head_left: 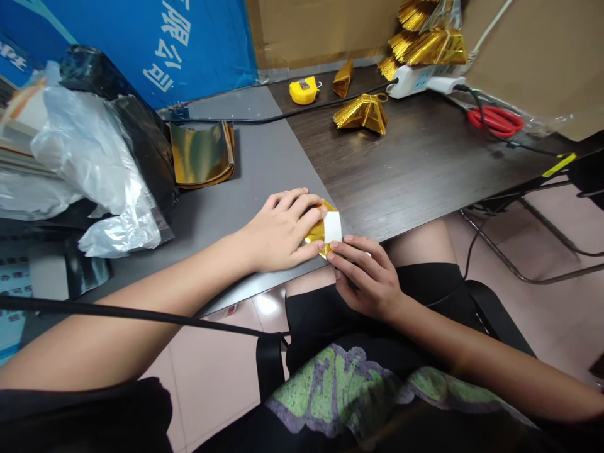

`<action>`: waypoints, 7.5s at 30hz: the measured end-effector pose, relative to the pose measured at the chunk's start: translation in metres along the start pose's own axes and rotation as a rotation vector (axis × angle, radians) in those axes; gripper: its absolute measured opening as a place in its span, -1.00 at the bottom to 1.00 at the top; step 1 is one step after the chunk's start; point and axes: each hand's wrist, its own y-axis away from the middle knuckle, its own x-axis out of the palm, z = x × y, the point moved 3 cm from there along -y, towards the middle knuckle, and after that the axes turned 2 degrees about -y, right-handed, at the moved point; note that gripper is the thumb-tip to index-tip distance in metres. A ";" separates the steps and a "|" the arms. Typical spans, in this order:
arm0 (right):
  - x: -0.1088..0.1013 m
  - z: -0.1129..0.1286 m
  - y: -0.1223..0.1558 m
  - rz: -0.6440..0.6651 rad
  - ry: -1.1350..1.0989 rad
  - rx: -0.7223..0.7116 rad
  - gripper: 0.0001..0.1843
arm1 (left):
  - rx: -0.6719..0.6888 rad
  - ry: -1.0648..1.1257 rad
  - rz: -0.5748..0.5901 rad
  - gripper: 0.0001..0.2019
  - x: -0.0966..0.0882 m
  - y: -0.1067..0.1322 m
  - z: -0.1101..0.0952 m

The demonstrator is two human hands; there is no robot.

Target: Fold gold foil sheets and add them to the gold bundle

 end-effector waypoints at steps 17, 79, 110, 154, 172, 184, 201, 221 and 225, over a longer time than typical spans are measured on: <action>-0.008 0.002 -0.014 0.109 -0.023 0.080 -0.34 | -0.005 0.008 0.007 -0.40 -0.002 0.000 -0.001; -0.033 -0.096 -0.056 0.527 -0.466 -0.038 -0.63 | -0.436 -0.480 -0.369 -0.74 0.005 0.038 -0.097; -0.048 -0.094 -0.039 0.257 -0.624 -0.269 -0.86 | -0.430 -0.176 -0.601 -0.93 0.017 0.042 -0.097; -0.038 -0.084 -0.034 0.197 -0.323 0.194 -0.85 | -0.822 -0.181 -0.349 -0.68 0.006 0.028 -0.096; -0.035 -0.084 -0.039 0.213 -0.228 0.253 -0.80 | -0.835 -0.015 -0.308 -0.61 0.002 0.015 -0.093; -0.034 -0.084 -0.044 0.279 -0.144 0.234 -0.79 | -0.852 -0.126 -0.329 -0.60 0.001 0.013 -0.089; -0.038 -0.080 -0.052 0.378 -0.071 0.244 -0.72 | -1.009 0.056 -0.044 -0.57 -0.013 0.008 -0.087; -0.034 -0.100 -0.028 0.154 -0.041 0.403 -0.69 | -1.129 0.163 -0.059 -0.58 -0.017 0.007 -0.087; -0.042 -0.102 -0.032 0.097 -0.024 0.343 -0.74 | -1.130 0.187 -0.068 -0.59 -0.016 0.008 -0.086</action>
